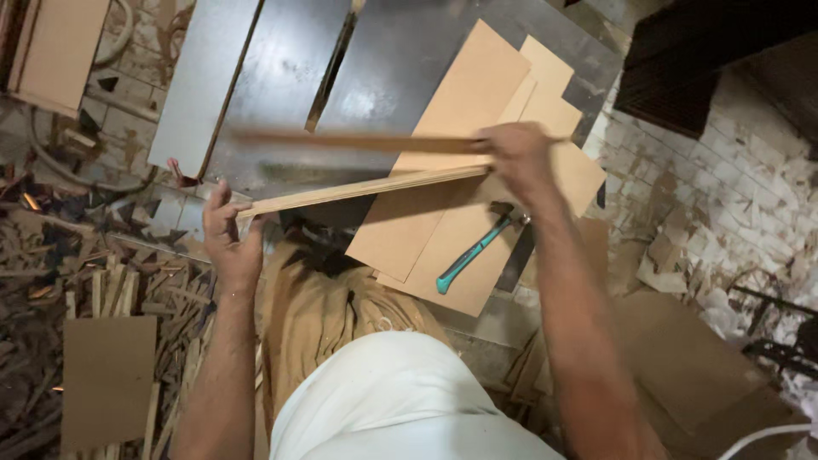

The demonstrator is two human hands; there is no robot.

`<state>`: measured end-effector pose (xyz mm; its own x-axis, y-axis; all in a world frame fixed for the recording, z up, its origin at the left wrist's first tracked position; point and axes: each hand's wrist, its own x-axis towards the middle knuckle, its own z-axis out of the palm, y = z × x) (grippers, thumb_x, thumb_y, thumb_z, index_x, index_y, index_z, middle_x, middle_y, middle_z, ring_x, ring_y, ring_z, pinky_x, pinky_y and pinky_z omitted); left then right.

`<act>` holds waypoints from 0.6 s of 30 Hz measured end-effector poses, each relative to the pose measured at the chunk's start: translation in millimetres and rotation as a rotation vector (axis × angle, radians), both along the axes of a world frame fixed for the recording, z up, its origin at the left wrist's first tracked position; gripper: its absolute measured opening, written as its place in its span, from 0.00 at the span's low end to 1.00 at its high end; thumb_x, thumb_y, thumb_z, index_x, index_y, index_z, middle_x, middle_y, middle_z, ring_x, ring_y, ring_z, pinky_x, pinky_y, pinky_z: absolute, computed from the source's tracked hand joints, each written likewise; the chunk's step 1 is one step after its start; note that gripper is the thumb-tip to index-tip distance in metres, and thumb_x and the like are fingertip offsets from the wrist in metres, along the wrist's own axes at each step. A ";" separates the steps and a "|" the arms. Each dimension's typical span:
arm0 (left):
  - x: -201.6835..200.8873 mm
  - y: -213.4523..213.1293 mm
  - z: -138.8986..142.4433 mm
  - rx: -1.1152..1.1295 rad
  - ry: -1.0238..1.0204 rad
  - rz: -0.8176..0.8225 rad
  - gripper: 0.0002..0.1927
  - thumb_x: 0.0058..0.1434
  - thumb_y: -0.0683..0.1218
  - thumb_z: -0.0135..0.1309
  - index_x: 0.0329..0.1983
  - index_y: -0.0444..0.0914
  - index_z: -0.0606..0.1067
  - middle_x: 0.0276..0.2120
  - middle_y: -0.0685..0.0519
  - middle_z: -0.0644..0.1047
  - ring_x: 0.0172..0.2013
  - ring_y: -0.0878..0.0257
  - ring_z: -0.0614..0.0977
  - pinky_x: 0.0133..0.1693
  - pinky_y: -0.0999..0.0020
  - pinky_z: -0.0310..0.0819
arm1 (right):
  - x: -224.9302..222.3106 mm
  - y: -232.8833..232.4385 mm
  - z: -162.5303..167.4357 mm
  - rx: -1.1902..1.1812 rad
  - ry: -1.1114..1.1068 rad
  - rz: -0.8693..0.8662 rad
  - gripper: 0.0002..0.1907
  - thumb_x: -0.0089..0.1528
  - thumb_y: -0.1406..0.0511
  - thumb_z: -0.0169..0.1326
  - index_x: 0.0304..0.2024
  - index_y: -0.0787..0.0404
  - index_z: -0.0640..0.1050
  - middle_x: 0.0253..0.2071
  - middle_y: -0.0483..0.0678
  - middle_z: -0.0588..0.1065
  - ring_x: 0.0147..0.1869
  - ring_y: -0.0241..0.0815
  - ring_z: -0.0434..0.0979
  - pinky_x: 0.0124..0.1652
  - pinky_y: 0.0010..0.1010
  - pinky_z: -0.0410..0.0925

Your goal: The person moves flat wood panels on a workbench, picks up a hammer from the bench, and lifts, turns and aligns individual panels and stacks of sheets, arranging them across the bench surface.

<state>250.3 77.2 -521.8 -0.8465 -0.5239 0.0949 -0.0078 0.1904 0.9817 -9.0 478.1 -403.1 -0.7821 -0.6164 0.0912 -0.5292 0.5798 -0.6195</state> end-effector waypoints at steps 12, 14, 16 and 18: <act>13.2 -27.7 80.0 0.014 -0.058 -0.071 0.18 0.66 0.35 0.66 0.54 0.38 0.71 0.49 0.53 0.75 0.49 0.65 0.77 0.54 0.70 0.74 | 92.9 198.3 -88.3 -0.498 -0.193 -1.270 0.16 0.69 0.57 0.55 0.47 0.65 0.80 0.43 0.48 0.79 0.47 0.39 0.76 0.48 0.35 0.71; 33.0 -47.9 123.3 0.030 -0.126 0.000 0.14 0.69 0.38 0.61 0.54 0.37 0.72 0.51 0.53 0.75 0.52 0.65 0.78 0.57 0.69 0.75 | 114.6 177.5 -104.6 0.018 -0.073 -1.203 0.21 0.68 0.55 0.58 0.52 0.65 0.78 0.46 0.55 0.78 0.49 0.50 0.76 0.49 0.42 0.70; 50.4 -67.8 157.4 -0.138 0.040 -0.071 0.11 0.77 0.38 0.58 0.55 0.34 0.68 0.46 0.51 0.71 0.44 0.65 0.73 0.51 0.70 0.71 | 131.4 155.0 -119.7 0.402 0.018 -1.151 0.25 0.66 0.55 0.61 0.59 0.63 0.76 0.52 0.63 0.76 0.56 0.61 0.75 0.54 0.50 0.69; 66.6 -86.7 181.4 -0.212 0.095 -0.078 0.10 0.77 0.38 0.57 0.54 0.34 0.68 0.46 0.51 0.71 0.45 0.65 0.73 0.51 0.70 0.71 | 149.3 124.4 -124.6 0.576 -0.019 -1.196 0.25 0.65 0.59 0.59 0.64 0.57 0.74 0.59 0.62 0.73 0.66 0.62 0.71 0.63 0.52 0.67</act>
<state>317.0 -9.5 -340.4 -0.8654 -0.4175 0.2771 0.1058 0.3884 0.9154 140.3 602.5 -527.7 -0.8644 0.5016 0.0340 0.4937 0.8597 -0.1314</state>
